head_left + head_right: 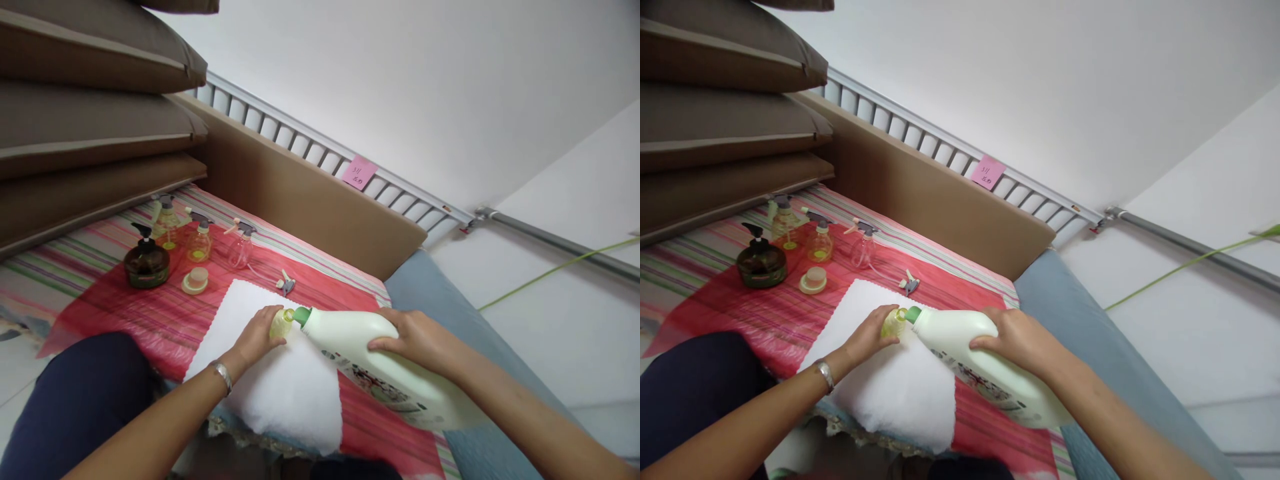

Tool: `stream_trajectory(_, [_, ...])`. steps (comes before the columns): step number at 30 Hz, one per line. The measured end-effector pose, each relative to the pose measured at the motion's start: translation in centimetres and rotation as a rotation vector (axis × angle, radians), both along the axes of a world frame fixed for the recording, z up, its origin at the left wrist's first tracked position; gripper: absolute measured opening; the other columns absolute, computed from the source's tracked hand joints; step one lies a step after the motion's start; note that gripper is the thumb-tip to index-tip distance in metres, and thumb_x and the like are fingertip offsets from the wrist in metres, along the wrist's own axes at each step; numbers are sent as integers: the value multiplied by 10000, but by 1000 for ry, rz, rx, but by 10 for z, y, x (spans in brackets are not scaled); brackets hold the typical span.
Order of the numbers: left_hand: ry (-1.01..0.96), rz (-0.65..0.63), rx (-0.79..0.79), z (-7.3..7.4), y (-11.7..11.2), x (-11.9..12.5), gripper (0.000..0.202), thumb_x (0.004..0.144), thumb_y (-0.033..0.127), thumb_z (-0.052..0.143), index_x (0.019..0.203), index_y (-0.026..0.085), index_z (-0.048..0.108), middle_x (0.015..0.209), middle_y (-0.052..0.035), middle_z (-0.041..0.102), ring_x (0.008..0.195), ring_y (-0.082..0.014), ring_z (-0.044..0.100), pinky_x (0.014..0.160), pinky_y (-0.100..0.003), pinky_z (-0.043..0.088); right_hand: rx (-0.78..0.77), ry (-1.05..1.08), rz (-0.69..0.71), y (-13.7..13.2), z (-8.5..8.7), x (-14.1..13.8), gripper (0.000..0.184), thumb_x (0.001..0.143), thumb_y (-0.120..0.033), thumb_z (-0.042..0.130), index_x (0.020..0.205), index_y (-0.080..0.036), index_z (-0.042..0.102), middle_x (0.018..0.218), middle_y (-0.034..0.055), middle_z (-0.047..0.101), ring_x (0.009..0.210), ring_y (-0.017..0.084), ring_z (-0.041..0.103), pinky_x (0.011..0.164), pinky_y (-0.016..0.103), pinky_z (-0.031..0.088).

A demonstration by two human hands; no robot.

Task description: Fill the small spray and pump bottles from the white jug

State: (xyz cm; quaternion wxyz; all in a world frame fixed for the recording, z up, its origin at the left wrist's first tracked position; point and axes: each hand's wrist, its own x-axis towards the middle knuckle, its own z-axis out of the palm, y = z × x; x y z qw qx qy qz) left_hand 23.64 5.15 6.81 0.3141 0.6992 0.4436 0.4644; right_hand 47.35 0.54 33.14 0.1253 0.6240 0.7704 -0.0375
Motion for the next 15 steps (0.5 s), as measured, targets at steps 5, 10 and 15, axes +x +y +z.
stream_trajectory(5, [5, -7, -3, 1, 0, 0, 736, 591, 128, 810, 1249, 217, 493, 1251, -112, 581, 1194, -285, 521, 1042, -493, 388, -4, -11, -5, 1, 2, -2, 416, 763, -564, 618, 994, -219, 658, 914, 84, 733, 838, 294, 666, 659, 325, 466])
stream_trajectory(10, [-20, 3, 11, -2, 1, 0, 730, 586, 129, 809, 1243, 226, 505, 1240, -103, 590, 1186, -285, 529, 1034, -487, 397, -3, -2, 4, 2, 2, -2, 402, 756, -568, 625, 968, -228, 658, 892, 70, 730, 804, 281, 664, 653, 322, 460])
stream_trajectory(15, [-18, 6, 15, -3, 1, 1, 744, 581, 131, 813, 1246, 243, 501, 1236, -95, 591, 1182, -287, 532, 1032, -497, 397, -1, -12, 14, 3, 3, -2, 398, 760, -572, 624, 963, -231, 653, 880, 64, 728, 806, 279, 663, 652, 318, 456])
